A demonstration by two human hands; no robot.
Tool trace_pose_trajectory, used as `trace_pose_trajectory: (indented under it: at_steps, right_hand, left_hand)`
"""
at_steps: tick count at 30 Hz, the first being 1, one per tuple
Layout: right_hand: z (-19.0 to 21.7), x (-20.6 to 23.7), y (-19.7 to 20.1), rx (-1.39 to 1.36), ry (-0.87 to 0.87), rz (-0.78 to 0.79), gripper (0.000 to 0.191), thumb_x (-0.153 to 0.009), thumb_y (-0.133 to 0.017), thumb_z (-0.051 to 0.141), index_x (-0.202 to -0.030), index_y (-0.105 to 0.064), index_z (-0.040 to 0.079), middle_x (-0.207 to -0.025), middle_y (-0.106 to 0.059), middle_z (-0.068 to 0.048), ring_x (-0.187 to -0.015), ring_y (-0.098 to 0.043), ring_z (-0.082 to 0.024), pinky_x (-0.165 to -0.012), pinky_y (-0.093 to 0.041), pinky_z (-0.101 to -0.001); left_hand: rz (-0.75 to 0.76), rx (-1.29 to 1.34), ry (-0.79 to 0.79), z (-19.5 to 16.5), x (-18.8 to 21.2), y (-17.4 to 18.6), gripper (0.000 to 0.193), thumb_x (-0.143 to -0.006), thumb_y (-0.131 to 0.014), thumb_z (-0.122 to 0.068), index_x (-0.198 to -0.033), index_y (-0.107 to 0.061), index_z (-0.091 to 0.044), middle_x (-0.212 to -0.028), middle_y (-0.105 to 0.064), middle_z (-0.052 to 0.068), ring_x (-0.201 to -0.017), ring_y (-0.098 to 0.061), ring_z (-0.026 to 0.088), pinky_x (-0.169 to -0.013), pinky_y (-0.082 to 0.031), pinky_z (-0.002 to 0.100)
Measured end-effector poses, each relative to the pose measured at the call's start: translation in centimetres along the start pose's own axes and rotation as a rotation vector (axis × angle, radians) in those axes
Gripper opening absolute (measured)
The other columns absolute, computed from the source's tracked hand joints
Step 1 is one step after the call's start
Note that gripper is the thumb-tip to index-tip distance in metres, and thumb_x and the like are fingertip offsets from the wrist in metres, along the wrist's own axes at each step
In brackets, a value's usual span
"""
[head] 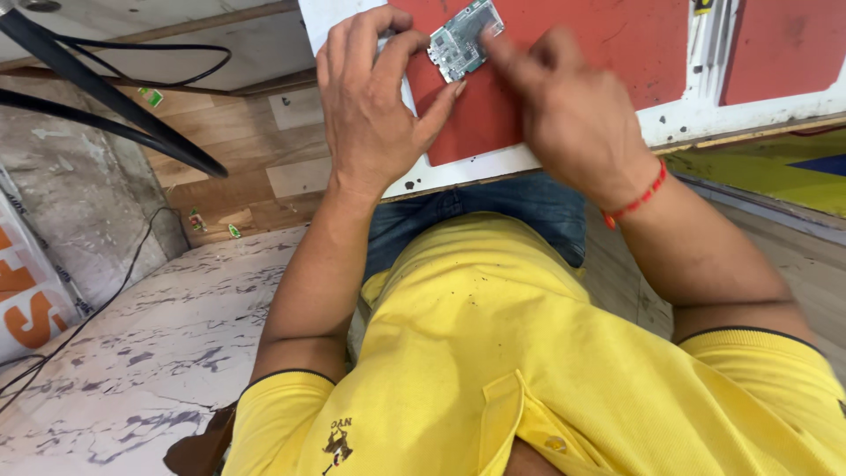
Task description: The person uses a hot air gun to heat a small circuit board placed on a red mat. They then use a purple-handled tool to scrape and clean the surface of the board, repeating the heating and scraping process multiple times.
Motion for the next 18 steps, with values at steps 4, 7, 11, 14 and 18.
trace_pose_trajectory:
  at_steps: [4, 7, 11, 14, 18]
  right_hand:
    - [-0.3, 0.4, -0.5, 0.016, 0.047, 0.039, 0.064, -0.092, -0.055, 0.000, -0.153, -0.057, 0.017, -0.110, -0.061, -0.018, -0.064, -0.063, -0.037, -0.057, -0.054, -0.0468]
    - [-0.4, 0.1, -0.2, -0.001, 0.032, 0.007, 0.064, -0.094, -0.054, 0.000, -0.156, -0.055, 0.017, -0.111, -0.060, -0.017, -0.069, -0.064, -0.037, -0.060, -0.055, -0.0470]
    - [-0.1, -0.7, 0.1, 0.045, -0.001, 0.036, 0.067, -0.092, -0.054, 0.000, -0.157, -0.053, 0.016, -0.107, -0.060, -0.017, -0.068, -0.065, -0.037, -0.060, -0.055, -0.0478]
    - [-0.1, -1.2, 0.2, 0.082, -0.014, 0.017, 0.065, -0.096, -0.054, 0.000, -0.159, -0.052, 0.017, -0.110, -0.060, -0.016, -0.068, -0.065, -0.037, -0.061, -0.055, -0.0486]
    - [-0.2, -1.0, -0.3, 0.131, -0.029, 0.045, 0.066, -0.093, -0.054, 0.001, -0.158, -0.051, 0.012, -0.111, -0.059, -0.019, -0.064, -0.064, -0.038, -0.058, -0.055, -0.0487]
  left_hand:
    - [-0.011, -0.011, -0.002, 0.0, -0.1, 0.0, 0.044, -0.084, -0.094, -0.030, -0.114, -0.070, -0.008, -0.129, -0.057, 0.007, -0.124, -0.053, 0.029, -0.107, -0.040, 0.045]
    - [-0.002, -0.002, 0.003, 0.0, -0.2, -0.1, 0.043, -0.085, -0.094, -0.030, -0.114, -0.070, -0.008, -0.129, -0.057, 0.006, -0.124, -0.053, 0.029, -0.108, -0.041, 0.045]
    - [-0.018, -0.016, -0.020, -0.1, -0.2, 0.0, 0.044, -0.083, -0.094, -0.029, -0.113, -0.070, -0.007, -0.128, -0.057, 0.007, -0.123, -0.053, 0.029, -0.107, -0.040, 0.045]
    - [-0.015, -0.012, -0.015, -0.1, 0.0, 0.0, 0.044, -0.084, -0.095, -0.030, -0.113, -0.070, -0.007, -0.128, -0.057, 0.006, -0.122, -0.053, 0.029, -0.106, -0.041, 0.045]
    - [-0.007, -0.010, -0.016, 0.0, 0.0, -0.1, 0.044, -0.086, -0.095, -0.030, -0.114, -0.070, -0.008, -0.129, -0.057, 0.006, -0.123, -0.053, 0.029, -0.107, -0.041, 0.045]
Point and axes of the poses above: each hand's wrist, its own x-axis away from the middle knuckle, its own y-axis out of the back of the hand, z = x × y, the point moved 3 cm from there along -x, towards the middle knuckle
